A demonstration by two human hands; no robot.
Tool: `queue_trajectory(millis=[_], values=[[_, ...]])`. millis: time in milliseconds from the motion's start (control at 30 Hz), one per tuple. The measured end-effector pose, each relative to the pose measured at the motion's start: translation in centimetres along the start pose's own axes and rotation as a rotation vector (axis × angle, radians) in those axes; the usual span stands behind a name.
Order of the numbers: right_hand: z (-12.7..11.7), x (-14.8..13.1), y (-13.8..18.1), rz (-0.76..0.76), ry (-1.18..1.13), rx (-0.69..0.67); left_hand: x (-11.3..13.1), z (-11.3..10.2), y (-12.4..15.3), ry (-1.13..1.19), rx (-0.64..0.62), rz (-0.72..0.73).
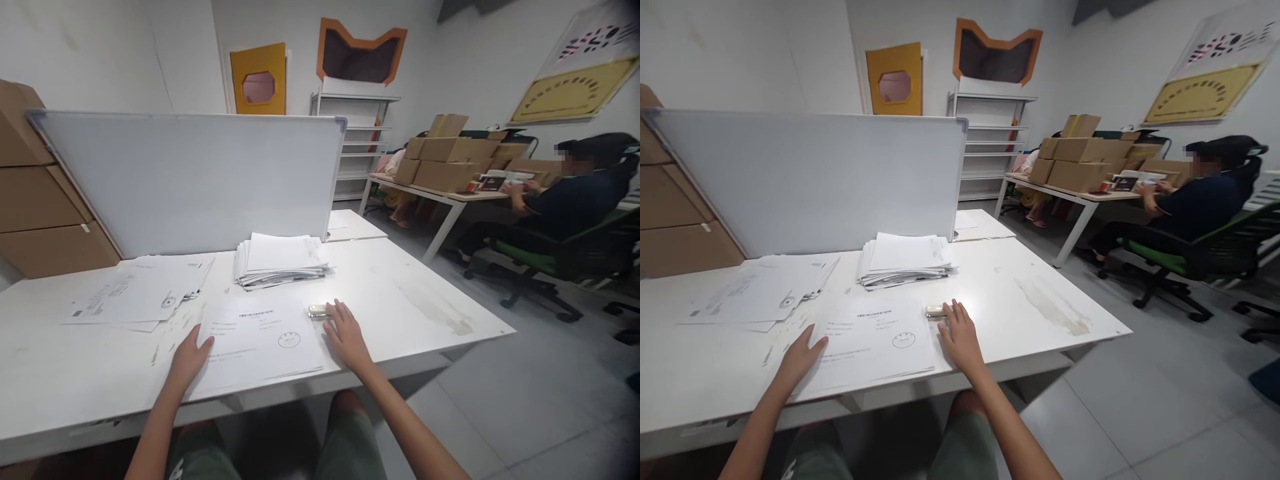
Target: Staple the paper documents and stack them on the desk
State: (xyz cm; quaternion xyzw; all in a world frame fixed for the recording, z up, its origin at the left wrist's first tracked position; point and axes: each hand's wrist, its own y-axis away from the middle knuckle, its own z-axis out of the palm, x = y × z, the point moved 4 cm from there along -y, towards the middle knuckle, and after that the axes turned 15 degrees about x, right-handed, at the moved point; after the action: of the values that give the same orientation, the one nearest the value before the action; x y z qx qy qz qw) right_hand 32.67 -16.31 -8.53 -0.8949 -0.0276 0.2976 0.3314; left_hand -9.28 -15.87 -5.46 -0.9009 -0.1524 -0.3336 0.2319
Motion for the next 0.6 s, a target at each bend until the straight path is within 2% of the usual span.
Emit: queue_trajectory(millis=[167,300,400,600], values=[[-0.4,0.6,-0.2,0.124,-0.121,0.015,0.2,-0.6,0.8,0.146,-0.052,-0.032],[-0.5,0.6,-0.3,0.142,-0.159,-0.004,0.4,-0.9,1.5,0.195,-0.093,-0.039],[-0.5,0.5,-0.4,0.155,-0.175,-0.009,0.6,-1.5,2.1,0.257,-0.061,-0.093],[-0.6,0.4,-0.4,0.131,-0.146,0.023,0.7,-2.5,3.0,0.539,-0.021,-0.217]])
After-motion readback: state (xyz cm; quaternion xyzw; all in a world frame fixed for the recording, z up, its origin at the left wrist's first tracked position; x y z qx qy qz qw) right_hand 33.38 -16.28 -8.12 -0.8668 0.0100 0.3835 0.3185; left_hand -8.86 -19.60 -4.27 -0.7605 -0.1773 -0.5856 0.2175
